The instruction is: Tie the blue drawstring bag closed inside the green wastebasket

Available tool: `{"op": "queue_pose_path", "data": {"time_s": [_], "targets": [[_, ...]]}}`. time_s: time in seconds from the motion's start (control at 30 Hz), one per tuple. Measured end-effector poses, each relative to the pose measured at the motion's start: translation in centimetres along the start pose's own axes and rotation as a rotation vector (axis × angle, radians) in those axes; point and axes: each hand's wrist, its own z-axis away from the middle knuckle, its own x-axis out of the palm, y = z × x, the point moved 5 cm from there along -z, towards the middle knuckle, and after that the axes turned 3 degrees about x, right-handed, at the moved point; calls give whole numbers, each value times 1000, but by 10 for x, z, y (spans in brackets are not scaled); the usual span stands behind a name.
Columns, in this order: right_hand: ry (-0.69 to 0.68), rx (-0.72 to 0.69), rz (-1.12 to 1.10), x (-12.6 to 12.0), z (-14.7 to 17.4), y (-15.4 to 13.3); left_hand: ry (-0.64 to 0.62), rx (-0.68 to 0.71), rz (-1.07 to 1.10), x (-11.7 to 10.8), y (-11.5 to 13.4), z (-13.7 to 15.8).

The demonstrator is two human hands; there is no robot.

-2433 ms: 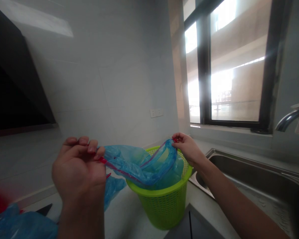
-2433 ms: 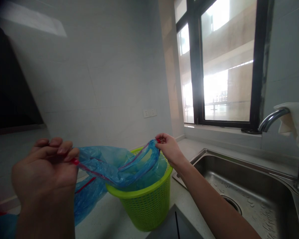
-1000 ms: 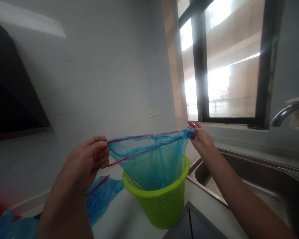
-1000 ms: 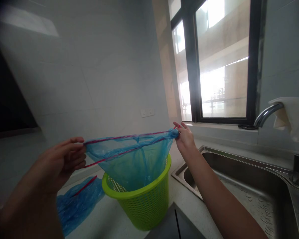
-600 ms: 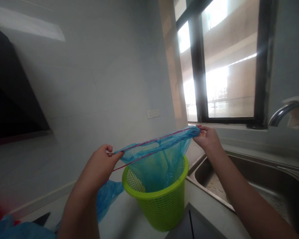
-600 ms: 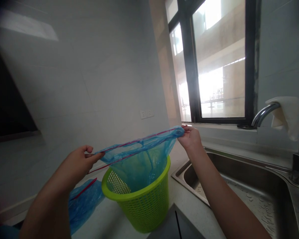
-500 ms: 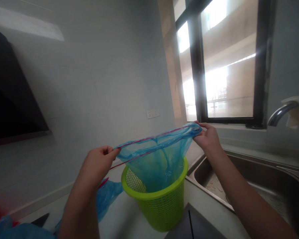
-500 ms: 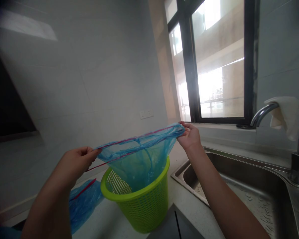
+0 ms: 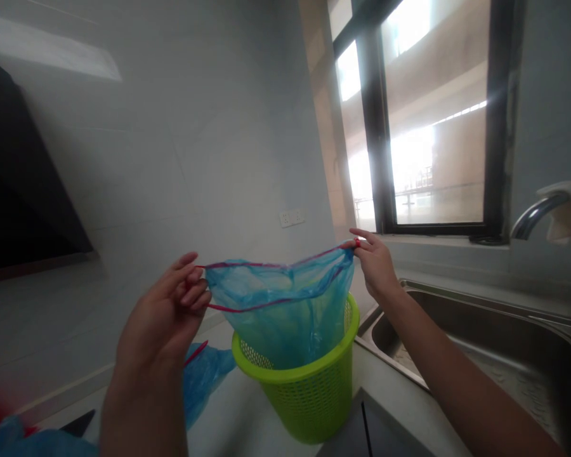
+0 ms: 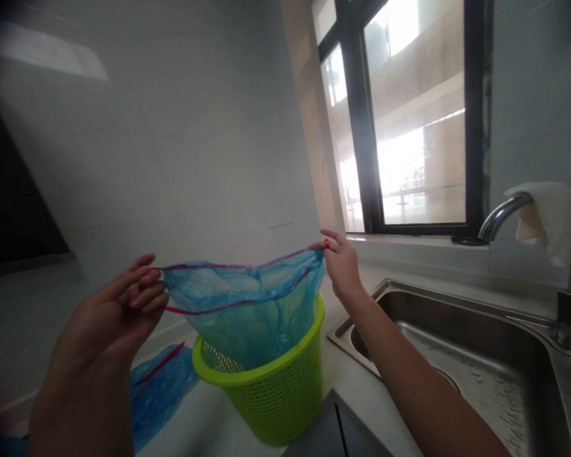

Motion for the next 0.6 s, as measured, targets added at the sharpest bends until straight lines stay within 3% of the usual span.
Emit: {"op": "queue_pose_path", "data": {"time_s": [0.1,0.27,0.6], "targets": [[92,145,-249,-11,-11,14,166,5,162,-11,9,1],[97,448,-621,-16,-24,33,337,-39,247,-22,8,2],[107,434,-911,-18,-24,20,373,-147,205,-12,-12,-3]]}}
